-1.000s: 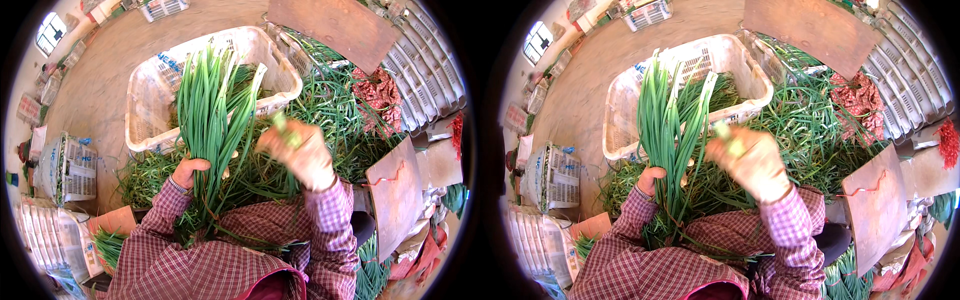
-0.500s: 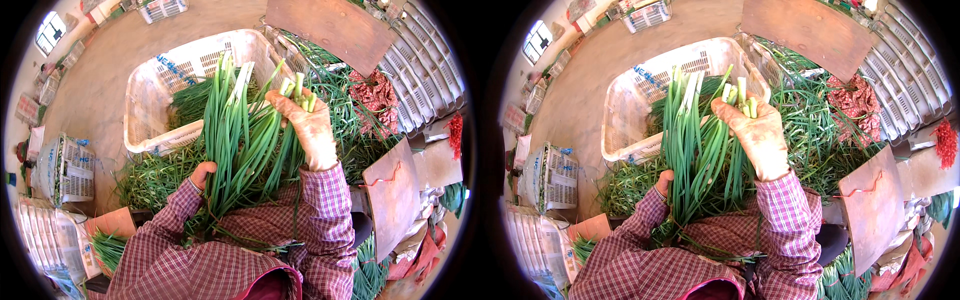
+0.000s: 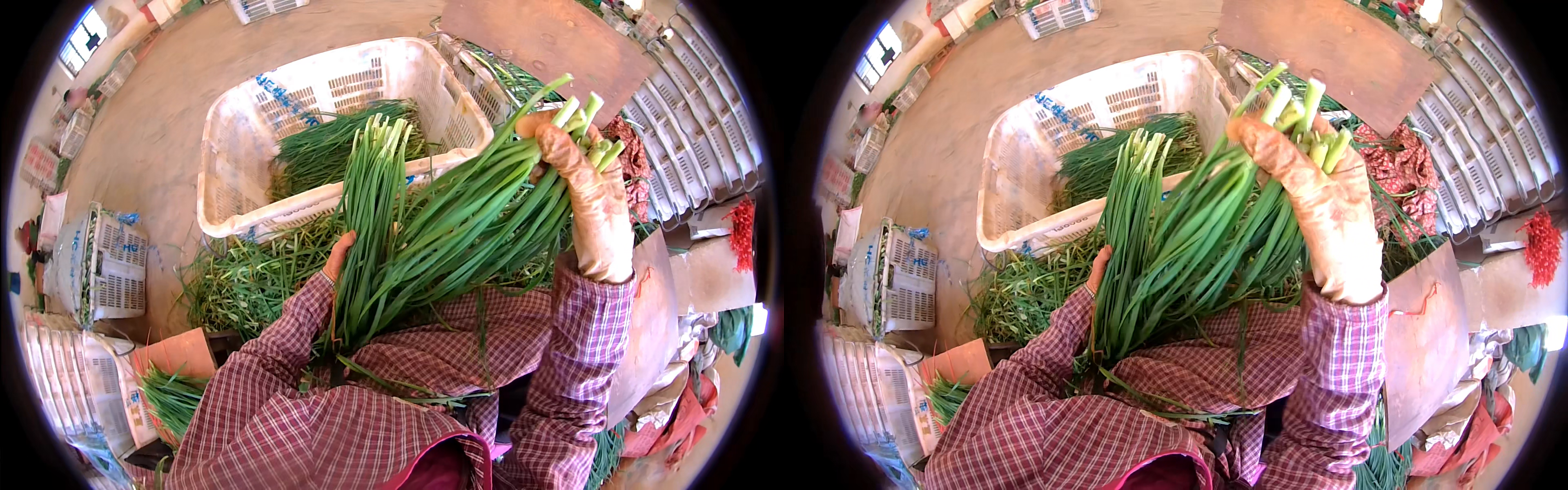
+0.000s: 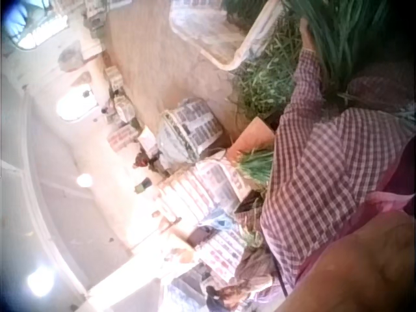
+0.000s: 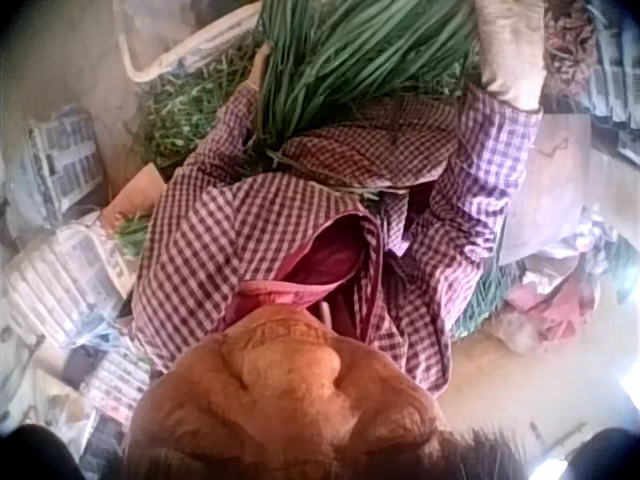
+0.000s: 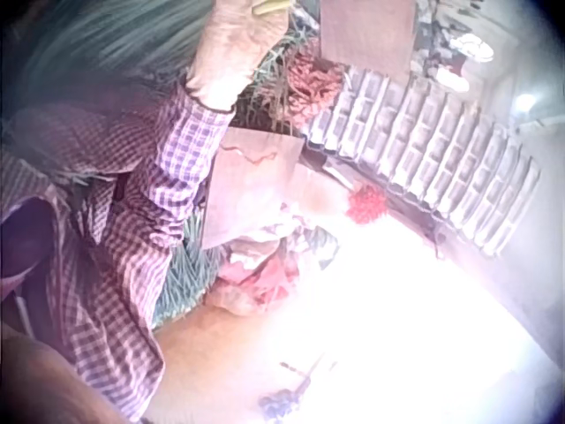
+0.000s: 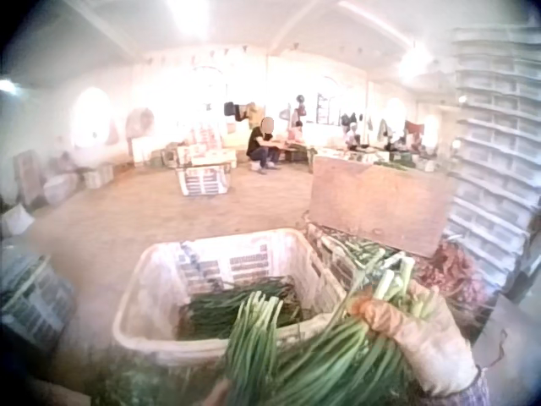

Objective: The person sorts green onions by hand, picking up bunches, removing yellowed or damaged leaves, and placing the cleaned bunches into a white plastic crate.

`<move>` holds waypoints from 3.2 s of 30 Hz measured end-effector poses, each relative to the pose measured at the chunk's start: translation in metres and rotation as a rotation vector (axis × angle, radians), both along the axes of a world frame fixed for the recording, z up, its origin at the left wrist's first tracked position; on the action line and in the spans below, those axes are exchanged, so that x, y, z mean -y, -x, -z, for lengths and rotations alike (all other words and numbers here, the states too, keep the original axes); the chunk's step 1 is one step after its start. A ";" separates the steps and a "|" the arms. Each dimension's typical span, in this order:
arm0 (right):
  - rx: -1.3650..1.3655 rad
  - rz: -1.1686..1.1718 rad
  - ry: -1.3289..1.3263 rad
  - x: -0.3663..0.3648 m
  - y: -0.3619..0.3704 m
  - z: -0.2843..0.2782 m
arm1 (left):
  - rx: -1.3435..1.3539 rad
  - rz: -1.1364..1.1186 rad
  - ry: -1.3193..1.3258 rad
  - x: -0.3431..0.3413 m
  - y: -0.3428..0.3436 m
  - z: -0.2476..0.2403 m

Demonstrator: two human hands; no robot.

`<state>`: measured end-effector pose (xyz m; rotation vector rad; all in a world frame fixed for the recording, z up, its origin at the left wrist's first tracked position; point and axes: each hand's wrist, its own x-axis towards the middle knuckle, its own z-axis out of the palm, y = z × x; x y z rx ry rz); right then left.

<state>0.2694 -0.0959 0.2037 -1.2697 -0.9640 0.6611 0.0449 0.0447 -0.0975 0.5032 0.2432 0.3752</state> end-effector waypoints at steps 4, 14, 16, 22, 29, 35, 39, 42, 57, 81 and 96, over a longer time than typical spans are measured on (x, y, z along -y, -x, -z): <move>0.059 0.135 -0.007 0.023 -0.031 0.003 | 0.079 0.033 -0.050 0.001 -0.007 -0.011; -0.086 0.106 -0.163 0.055 -0.077 0.000 | 0.450 0.122 -0.048 -0.002 -0.013 -0.051; -0.193 0.259 -0.127 0.031 -0.062 0.021 | 0.456 0.120 -0.080 -0.008 -0.008 -0.066; -0.150 -0.059 0.088 -0.021 -0.010 0.051 | 0.432 0.121 -0.247 -0.013 -0.005 -0.088; -0.353 -0.116 0.089 -0.067 0.006 0.055 | 0.358 0.159 -0.301 0.000 -0.008 -0.101; -0.299 -0.046 0.080 -0.062 -0.002 0.052 | 0.211 0.124 -0.365 0.001 0.004 -0.101; -0.226 0.285 0.004 -0.030 -0.053 0.047 | 0.147 0.059 -0.404 -0.009 0.014 -0.099; -0.192 0.441 -0.053 0.000 -0.080 0.028 | 0.131 0.002 -0.381 -0.016 0.029 -0.100; -0.106 0.664 -0.313 0.038 -0.115 0.026 | -0.100 -0.195 -0.484 -0.051 0.071 -0.111; 0.469 -0.435 0.158 -0.024 0.052 0.053 | -0.230 -0.223 -0.657 0.000 0.023 -0.157; -0.215 0.003 -0.116 -0.057 0.017 0.057 | -0.076 -0.077 -0.562 0.016 0.004 -0.150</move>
